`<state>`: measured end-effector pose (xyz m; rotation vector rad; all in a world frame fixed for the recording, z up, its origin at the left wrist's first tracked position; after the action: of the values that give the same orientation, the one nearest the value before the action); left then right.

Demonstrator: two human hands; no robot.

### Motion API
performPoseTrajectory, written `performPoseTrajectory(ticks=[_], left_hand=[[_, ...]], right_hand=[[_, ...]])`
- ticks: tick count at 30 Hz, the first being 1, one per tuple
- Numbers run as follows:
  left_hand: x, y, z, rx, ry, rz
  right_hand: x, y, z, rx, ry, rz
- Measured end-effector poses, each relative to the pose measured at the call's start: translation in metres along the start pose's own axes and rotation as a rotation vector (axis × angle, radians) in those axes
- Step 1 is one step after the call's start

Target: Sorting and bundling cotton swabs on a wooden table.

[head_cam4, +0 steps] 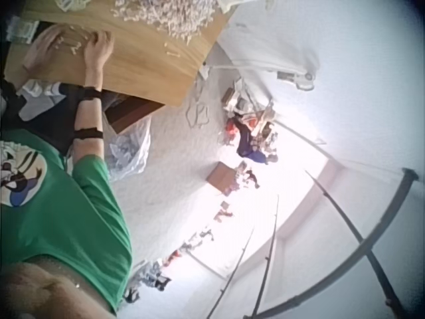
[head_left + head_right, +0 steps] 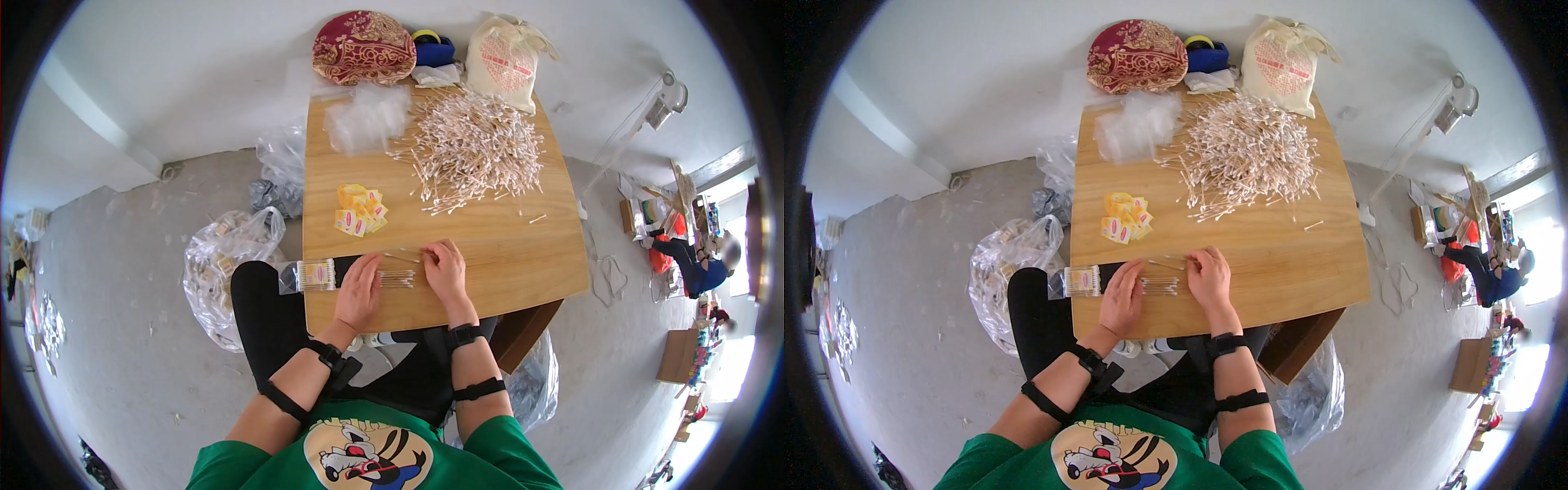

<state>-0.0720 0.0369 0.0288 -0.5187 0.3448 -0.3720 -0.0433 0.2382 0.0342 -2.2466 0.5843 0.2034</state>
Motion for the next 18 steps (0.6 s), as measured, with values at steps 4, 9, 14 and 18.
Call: performPoseTrajectory(ticks=[4,9,14,18], left_hand=[[0.0,0.0,0.001,-0.08,0.041,0.027],[0.001,0.007,0.006,-0.165,0.092,-0.028],[0.002,0.01,0.01,-0.198,0.1,-0.101],[0.003,0.01,0.011,-0.151,0.093,-0.133]], right_hand=[[-0.002,0.016,-0.03,0.012,-0.149,-0.058],[-0.007,0.02,-0.015,-0.035,-0.02,-0.076],[-0.04,-0.01,0.009,0.24,-0.009,0.106],[-0.051,-0.006,0.018,0.324,0.019,0.048]])
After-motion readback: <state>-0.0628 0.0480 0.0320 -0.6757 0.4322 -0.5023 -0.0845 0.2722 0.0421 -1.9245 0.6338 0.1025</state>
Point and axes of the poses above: each hand's wrist, its own x-axis away from the middle knuckle, its own y-axis out of the palm, z = x × y, the point moved 10 cm from there along -x, towards the middle knuckle, and after that the axes turned 6 degrees about -y, right-handed, at the moved point
